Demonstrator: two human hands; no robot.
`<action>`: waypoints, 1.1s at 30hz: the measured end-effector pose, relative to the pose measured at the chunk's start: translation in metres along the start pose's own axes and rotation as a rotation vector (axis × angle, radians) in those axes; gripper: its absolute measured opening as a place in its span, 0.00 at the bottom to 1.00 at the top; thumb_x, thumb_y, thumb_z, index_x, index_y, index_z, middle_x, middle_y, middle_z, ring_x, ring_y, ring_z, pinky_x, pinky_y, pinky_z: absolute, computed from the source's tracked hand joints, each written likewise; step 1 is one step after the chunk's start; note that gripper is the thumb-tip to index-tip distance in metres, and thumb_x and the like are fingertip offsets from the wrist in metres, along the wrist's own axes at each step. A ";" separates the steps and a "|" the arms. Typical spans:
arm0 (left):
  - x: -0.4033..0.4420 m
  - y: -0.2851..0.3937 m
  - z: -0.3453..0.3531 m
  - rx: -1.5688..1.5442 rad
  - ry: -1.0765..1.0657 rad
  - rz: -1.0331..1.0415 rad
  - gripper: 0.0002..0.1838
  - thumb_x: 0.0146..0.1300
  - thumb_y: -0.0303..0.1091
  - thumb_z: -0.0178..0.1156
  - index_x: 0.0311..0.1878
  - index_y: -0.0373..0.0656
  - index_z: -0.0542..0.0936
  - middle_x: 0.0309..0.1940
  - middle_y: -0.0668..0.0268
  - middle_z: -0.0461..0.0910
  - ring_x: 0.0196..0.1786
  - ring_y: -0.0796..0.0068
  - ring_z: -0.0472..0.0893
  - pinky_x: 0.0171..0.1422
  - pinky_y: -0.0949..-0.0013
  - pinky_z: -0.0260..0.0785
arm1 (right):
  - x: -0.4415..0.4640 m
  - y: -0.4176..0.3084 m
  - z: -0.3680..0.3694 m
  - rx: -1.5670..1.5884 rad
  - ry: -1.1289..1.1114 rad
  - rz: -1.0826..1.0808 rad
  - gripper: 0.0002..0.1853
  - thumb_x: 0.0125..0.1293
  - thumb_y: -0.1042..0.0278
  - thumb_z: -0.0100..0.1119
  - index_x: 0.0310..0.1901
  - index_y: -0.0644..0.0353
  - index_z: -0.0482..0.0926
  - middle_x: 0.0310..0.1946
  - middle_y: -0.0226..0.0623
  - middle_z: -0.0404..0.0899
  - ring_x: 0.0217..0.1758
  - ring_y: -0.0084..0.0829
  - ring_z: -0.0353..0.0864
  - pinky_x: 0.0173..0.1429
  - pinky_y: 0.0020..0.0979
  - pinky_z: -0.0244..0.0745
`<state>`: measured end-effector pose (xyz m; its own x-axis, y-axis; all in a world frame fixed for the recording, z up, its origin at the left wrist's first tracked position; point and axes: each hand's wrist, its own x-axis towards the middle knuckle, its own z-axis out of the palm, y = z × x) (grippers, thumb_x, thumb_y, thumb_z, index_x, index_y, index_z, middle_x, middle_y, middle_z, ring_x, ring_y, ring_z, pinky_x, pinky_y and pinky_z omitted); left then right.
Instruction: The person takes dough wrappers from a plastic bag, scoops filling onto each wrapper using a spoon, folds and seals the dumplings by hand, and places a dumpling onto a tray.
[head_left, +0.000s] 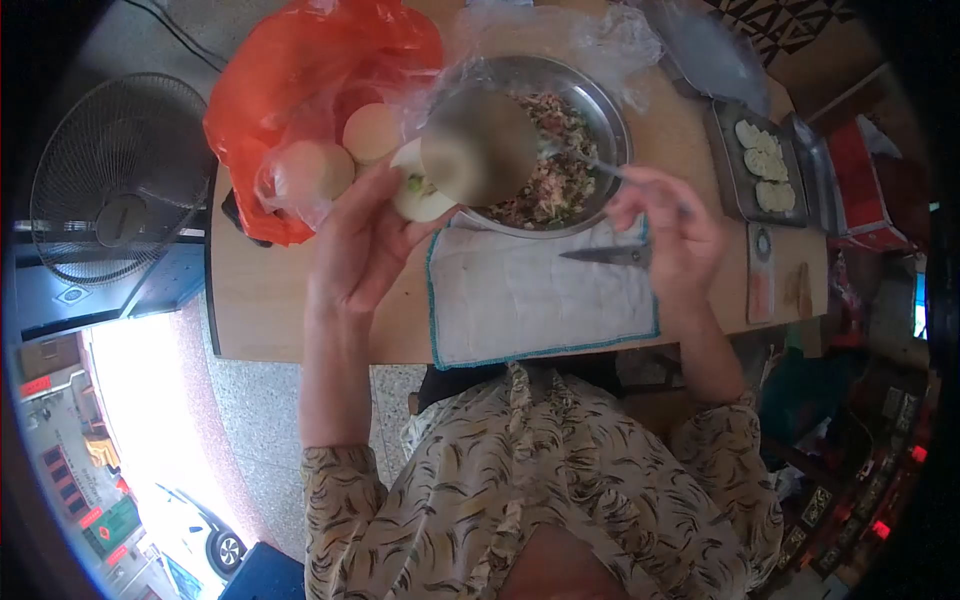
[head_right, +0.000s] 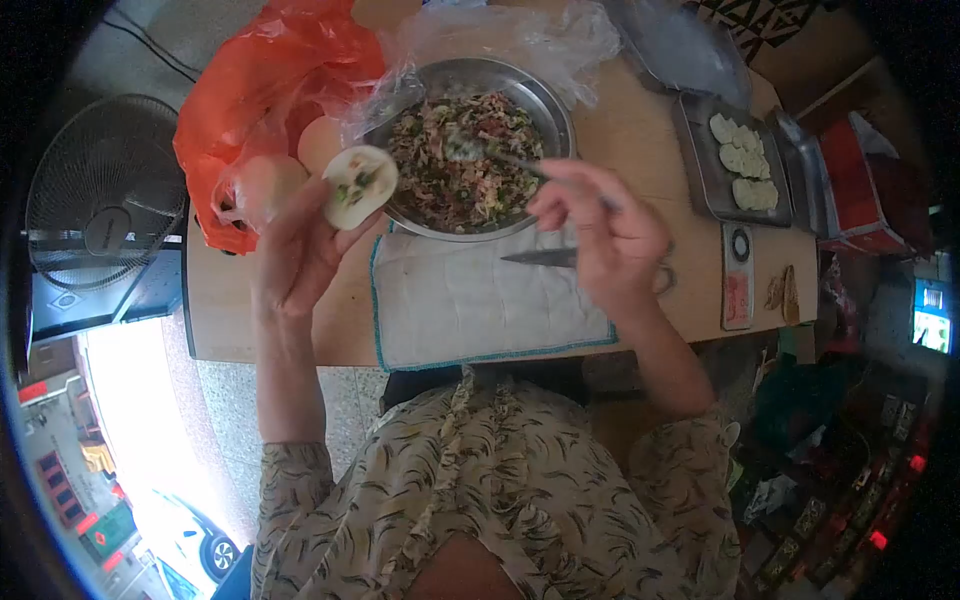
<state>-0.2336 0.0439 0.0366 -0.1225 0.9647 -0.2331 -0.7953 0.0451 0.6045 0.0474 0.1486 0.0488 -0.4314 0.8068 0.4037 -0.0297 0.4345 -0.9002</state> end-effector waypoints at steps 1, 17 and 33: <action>-0.006 0.000 -0.003 0.003 0.010 0.013 0.24 0.78 0.32 0.45 0.71 0.26 0.63 0.67 0.46 0.72 0.67 0.53 0.77 0.70 0.56 0.77 | -0.004 0.007 0.003 -0.058 -0.055 -0.010 0.13 0.79 0.72 0.49 0.56 0.71 0.79 0.35 0.41 0.85 0.35 0.25 0.84 0.39 0.27 0.80; -0.038 -0.008 -0.014 0.020 0.088 0.066 0.21 0.78 0.29 0.45 0.68 0.25 0.64 0.67 0.43 0.71 0.69 0.49 0.75 0.73 0.50 0.73 | -0.019 0.012 0.015 0.256 -0.073 0.419 0.17 0.82 0.64 0.46 0.53 0.72 0.78 0.30 0.42 0.82 0.25 0.24 0.79 0.30 0.25 0.76; -0.007 -0.005 0.015 0.164 0.040 0.028 0.25 0.78 0.30 0.44 0.72 0.24 0.60 0.68 0.44 0.71 0.67 0.53 0.77 0.73 0.55 0.74 | 0.013 0.018 -0.011 0.707 0.107 0.542 0.17 0.78 0.63 0.52 0.52 0.71 0.80 0.32 0.44 0.85 0.26 0.30 0.83 0.30 0.32 0.79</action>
<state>-0.2198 0.0409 0.0467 -0.1689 0.9553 -0.2426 -0.6839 0.0636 0.7268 0.0515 0.1713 0.0393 -0.4621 0.8780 -0.1248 -0.4098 -0.3362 -0.8479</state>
